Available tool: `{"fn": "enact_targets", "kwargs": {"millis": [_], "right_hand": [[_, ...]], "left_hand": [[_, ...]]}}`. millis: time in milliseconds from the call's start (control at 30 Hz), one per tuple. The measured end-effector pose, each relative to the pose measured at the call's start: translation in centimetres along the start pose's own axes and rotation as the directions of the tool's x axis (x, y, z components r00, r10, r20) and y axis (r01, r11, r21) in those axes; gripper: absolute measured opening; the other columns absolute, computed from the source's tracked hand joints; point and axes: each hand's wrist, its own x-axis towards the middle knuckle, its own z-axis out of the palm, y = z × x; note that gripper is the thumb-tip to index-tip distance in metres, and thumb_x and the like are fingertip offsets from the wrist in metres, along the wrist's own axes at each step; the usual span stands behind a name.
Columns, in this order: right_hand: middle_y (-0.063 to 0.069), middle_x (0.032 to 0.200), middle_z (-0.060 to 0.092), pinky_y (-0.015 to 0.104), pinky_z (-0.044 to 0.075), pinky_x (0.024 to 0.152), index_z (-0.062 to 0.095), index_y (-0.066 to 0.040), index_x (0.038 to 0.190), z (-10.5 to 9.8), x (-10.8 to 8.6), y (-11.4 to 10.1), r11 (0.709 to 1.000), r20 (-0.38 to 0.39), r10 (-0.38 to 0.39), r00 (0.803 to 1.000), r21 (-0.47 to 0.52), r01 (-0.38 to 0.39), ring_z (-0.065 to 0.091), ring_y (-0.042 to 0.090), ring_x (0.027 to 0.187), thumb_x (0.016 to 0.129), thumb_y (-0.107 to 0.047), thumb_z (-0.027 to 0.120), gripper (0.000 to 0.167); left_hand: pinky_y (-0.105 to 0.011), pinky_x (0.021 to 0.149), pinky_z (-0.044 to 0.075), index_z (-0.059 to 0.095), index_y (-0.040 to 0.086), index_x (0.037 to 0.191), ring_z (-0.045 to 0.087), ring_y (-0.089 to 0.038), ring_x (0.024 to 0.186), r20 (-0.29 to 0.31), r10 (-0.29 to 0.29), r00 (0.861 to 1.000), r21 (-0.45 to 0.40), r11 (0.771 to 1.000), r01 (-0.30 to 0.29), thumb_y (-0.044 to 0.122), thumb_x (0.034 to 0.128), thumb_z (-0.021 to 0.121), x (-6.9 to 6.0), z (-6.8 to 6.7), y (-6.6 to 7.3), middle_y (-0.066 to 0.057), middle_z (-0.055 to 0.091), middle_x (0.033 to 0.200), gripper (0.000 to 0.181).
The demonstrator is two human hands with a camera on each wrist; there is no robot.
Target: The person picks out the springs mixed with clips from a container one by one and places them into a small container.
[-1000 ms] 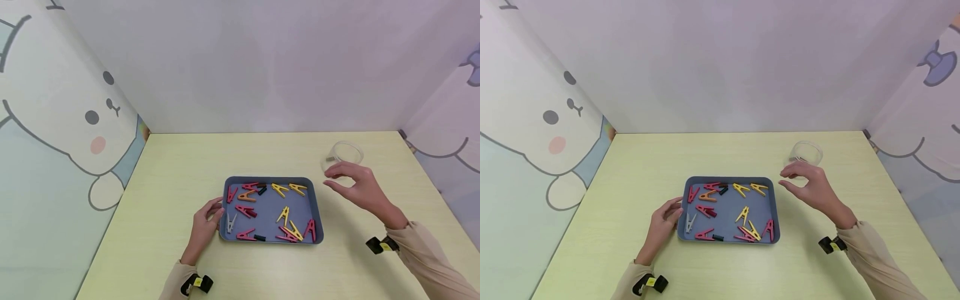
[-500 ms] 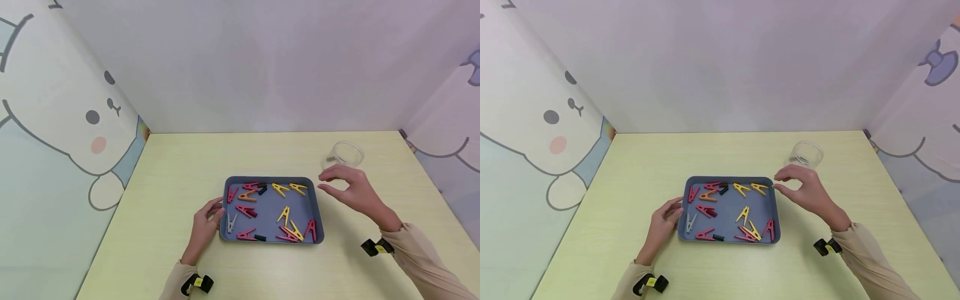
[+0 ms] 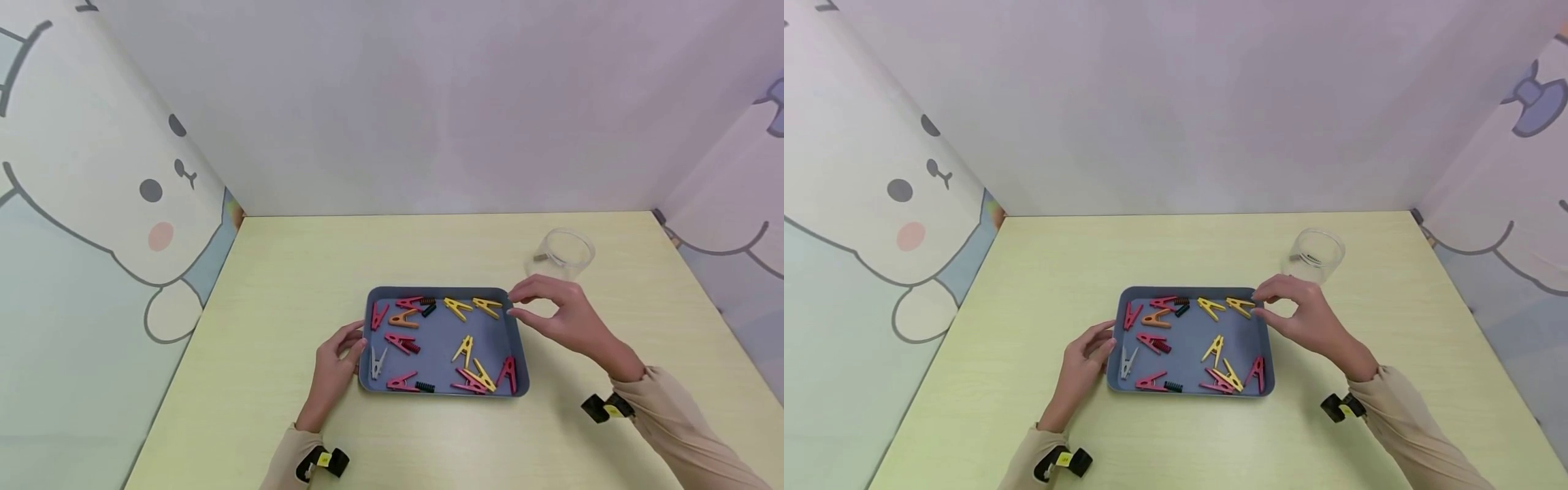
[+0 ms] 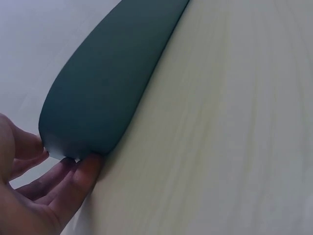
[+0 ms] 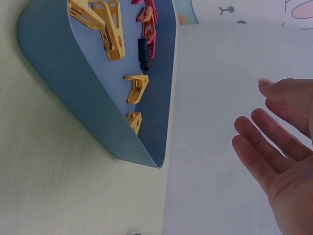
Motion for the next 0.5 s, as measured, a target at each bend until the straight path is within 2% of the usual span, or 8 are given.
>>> {"fn": "enact_targets", "kwargs": {"millis": [133, 267, 400, 500], "right_hand": [[-0.008, 0.094, 0.065, 0.019, 0.049, 0.074, 0.070, -0.018, 0.094, 0.4, 0.0, -0.1, 1.000, 0.011, 0.007, 1.000, 0.022, -0.007, 0.061, 0.007, 0.082, 0.066, 0.002, 0.082, 0.036], [-0.003, 0.093, 0.065, 0.017, 0.048, 0.074, 0.070, -0.013, 0.091, 0.6, 0.2, -1.1, 1.000, 0.010, 0.004, 1.000, 0.021, -0.004, 0.060, 0.007, 0.081, 0.065, 0.005, 0.083, 0.035], [0.004, 0.089, 0.066, 0.015, 0.047, 0.072, 0.069, -0.011, 0.089, 0.5, 0.9, -2.9, 0.999, 0.008, -0.024, 1.000, 0.026, 0.024, 0.061, 0.013, 0.079, 0.062, 0.009, 0.082, 0.036], [0.003, 0.088, 0.066, 0.016, 0.047, 0.071, 0.069, -0.010, 0.089, 0.6, 1.1, -3.4, 0.999, 0.015, -0.039, 0.999, 0.029, 0.039, 0.061, 0.011, 0.078, 0.061, 0.011, 0.081, 0.037]], "left_hand": [[-0.033, 0.055, 0.054, 0.060, -0.001, 0.123, 0.063, -0.032, 0.095, 0.001, -0.014, 1.000, -0.009, 1.000, 0.014, 0.001, 0.0906, 0.061, 0.0, 0.0, 0.1, -0.024, 0.062, 0.107, 0.033], [-0.037, 0.053, 0.054, 0.059, -0.001, 0.124, 0.062, -0.033, 0.096, 0.006, -0.032, 0.999, -0.022, 0.999, 0.032, 0.001, 0.0908, 0.060, 0.0, 0.0, 0.3, -0.025, 0.061, 0.108, 0.033], [-0.032, 0.057, 0.054, 0.060, -0.001, 0.123, 0.063, -0.032, 0.096, 0.002, -0.027, 1.000, -0.002, 1.000, 0.027, 0.001, 0.0907, 0.060, 0.0, 0.0, 0.4, -0.024, 0.062, 0.107, 0.033], [-0.025, 0.063, 0.053, 0.060, -0.001, 0.123, 0.063, -0.030, 0.095, -0.002, -0.015, 1.000, 0.018, 1.000, 0.015, 0.002, 0.0906, 0.061, 0.0, 0.0, 0.5, -0.024, 0.063, 0.106, 0.032]]}}
